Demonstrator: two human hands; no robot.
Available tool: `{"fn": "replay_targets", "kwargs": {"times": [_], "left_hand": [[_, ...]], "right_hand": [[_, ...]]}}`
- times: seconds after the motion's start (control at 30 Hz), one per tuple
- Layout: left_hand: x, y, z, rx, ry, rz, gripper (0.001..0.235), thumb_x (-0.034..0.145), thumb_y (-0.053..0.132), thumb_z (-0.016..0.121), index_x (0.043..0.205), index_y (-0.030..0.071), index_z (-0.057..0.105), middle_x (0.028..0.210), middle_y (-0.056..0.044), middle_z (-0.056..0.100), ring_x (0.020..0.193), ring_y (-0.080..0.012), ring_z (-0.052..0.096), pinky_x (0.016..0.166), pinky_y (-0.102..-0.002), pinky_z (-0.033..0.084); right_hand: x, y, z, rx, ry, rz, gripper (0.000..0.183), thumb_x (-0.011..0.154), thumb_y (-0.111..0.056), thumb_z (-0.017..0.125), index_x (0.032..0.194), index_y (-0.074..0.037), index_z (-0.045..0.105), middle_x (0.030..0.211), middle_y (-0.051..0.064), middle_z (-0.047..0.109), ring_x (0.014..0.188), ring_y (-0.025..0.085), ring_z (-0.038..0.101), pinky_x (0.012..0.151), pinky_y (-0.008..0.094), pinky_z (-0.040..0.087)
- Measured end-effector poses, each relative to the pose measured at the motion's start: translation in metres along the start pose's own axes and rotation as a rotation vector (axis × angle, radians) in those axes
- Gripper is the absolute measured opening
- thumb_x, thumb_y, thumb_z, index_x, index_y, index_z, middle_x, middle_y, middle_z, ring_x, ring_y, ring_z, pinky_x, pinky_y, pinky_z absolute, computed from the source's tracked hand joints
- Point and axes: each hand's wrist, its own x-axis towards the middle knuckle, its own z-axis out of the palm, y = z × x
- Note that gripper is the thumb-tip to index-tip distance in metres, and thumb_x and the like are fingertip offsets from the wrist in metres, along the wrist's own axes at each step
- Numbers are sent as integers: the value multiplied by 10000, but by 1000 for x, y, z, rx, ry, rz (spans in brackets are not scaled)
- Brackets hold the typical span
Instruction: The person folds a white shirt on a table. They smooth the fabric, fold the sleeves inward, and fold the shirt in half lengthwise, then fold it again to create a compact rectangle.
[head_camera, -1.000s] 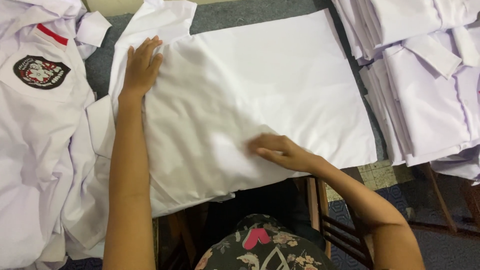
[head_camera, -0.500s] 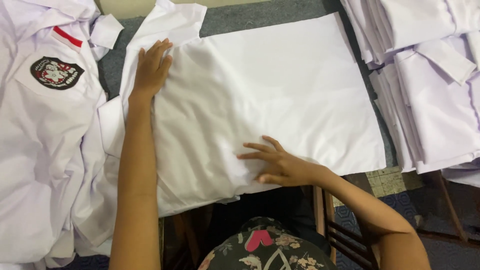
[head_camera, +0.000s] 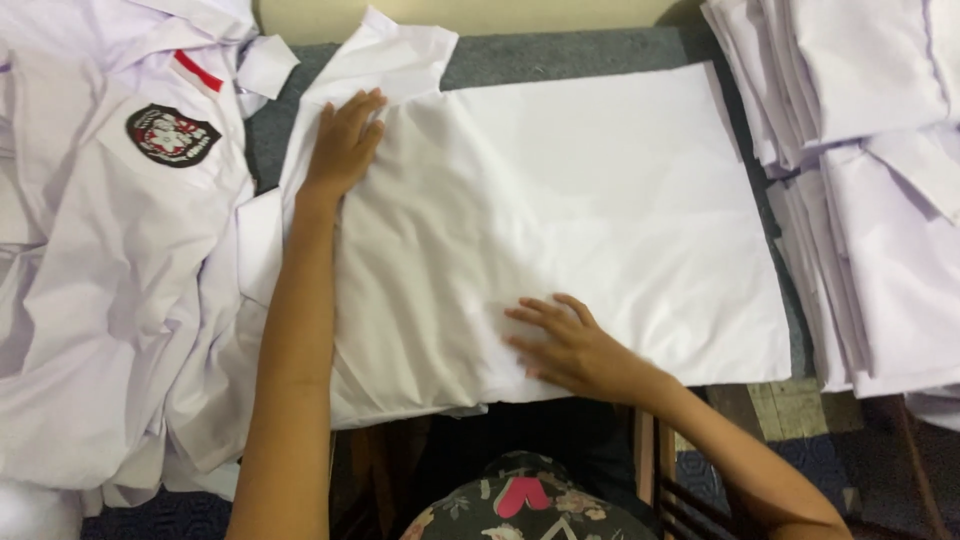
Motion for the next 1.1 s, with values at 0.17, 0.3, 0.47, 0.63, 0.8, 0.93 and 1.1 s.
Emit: {"fn": "replay_targets", "kwargs": {"times": [0.17, 0.3, 0.47, 0.63, 0.8, 0.93, 1.1], "left_hand": [[-5, 24, -13, -82, -54, -64, 474, 1065, 335, 359, 1470, 138, 504, 1598, -38, 433, 1525, -213, 277, 1207, -529, 31], [-5, 25, -13, -58, -58, -125, 444, 1105, 368, 379, 1499, 203, 498, 1618, -36, 417, 1526, -211, 309, 1242, -555, 21], [-1, 16, -9, -46, -36, -31, 473, 1054, 285, 379, 1474, 111, 510, 1592, -65, 441, 1511, -261, 308, 1189, -575, 65], [-3, 18, -7, -53, -41, -36, 459, 1064, 276, 382, 1480, 120, 498, 1593, -60, 439, 1514, -260, 298, 1192, -570, 56], [-2, 16, -8, -43, -33, -35, 471, 1068, 283, 370, 1492, 117, 493, 1595, -47, 436, 1513, -252, 291, 1193, -567, 57], [-3, 25, -12, -60, -52, -53, 482, 1067, 285, 352, 1490, 97, 485, 1594, -60, 432, 1516, -250, 280, 1202, -548, 38], [-3, 26, -11, -43, -52, -43, 476, 1063, 274, 365, 1492, 105, 486, 1596, -65, 431, 1514, -260, 283, 1198, -559, 46]], "right_hand": [[2, -9, -9, -5, -55, -78, 384, 1043, -431, 491, 1175, -196, 765, 1535, 127, 458, 1465, 340, 357, 1158, 667, 139], [-13, 3, 3, 25, 55, -69, 318, 973, -425, 643, 859, -172, 797, 1380, 81, 634, 1400, 309, 480, 1144, 638, 187], [-47, 27, -3, -416, -56, 65, 597, 1013, -411, 530, 1571, -273, 369, 1680, -6, 273, 1557, 182, 228, 1246, 536, 136], [-85, 43, -36, -416, 45, 242, 500, 960, -254, 581, 1457, -267, 534, 1635, -32, 383, 1535, 196, 302, 1244, 534, 217], [-120, 59, -63, -671, 113, 637, 437, 1060, -340, 414, 1461, -215, 533, 1529, -5, 531, 1417, 204, 458, 1162, 528, 352], [-84, 33, -69, -768, 284, 531, 254, 1066, -212, 569, 1259, -124, 709, 1309, 38, 741, 1241, 218, 678, 1012, 428, 515], [-39, 7, -25, -481, 163, 321, 514, 1035, -188, 530, 1540, -188, 435, 1620, -9, 422, 1492, 192, 387, 1240, 489, 324]]}}
